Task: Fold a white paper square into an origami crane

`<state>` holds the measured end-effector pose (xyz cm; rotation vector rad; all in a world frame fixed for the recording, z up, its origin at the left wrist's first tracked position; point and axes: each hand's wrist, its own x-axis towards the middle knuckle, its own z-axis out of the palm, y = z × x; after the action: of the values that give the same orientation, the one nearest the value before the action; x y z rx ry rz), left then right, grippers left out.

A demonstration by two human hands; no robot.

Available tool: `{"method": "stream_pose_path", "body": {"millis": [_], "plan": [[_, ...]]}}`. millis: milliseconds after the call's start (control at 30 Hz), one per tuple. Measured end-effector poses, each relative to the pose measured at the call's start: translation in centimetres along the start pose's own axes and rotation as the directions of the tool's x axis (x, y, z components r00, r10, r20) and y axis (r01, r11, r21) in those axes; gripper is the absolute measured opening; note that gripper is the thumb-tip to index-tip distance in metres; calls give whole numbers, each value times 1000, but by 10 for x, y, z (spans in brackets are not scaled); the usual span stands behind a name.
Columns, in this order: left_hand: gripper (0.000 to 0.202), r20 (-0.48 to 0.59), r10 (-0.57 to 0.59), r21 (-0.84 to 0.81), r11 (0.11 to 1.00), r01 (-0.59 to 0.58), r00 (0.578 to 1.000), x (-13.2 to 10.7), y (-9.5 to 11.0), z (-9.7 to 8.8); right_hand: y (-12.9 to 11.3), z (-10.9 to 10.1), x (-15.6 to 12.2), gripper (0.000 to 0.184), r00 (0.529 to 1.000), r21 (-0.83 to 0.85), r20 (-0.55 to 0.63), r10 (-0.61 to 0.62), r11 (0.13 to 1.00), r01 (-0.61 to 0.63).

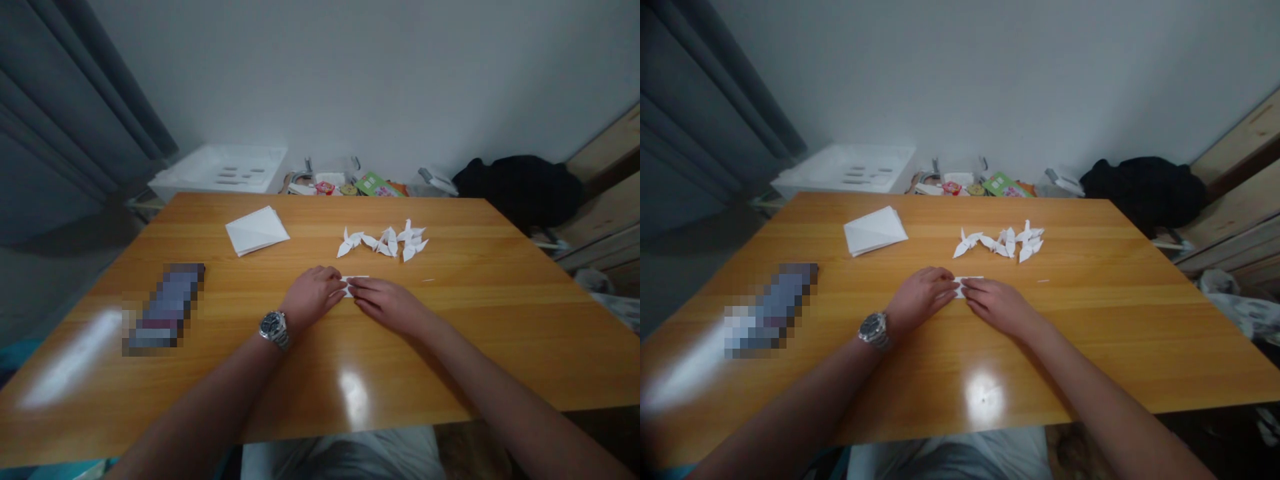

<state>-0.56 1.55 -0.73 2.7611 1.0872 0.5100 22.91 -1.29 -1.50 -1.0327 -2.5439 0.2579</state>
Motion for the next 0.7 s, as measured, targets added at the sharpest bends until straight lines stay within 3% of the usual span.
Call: {"method": "stream_pose_path", "body": {"millis": [200,467,700], "plan": [[23,24,33,-23,999,-33,999,0,-2,3,4,-3,14,19,999,-77,35,-6,997,9],[21,16,27,-59,998,-26,1000,0,-7,5,13,10,13,16,995,26,-101,-8,1000,10],[20,37,-1,-163,987,7,999,1,-8,4,8,9,14,16,991,75,-128,28,997,-18]]}}
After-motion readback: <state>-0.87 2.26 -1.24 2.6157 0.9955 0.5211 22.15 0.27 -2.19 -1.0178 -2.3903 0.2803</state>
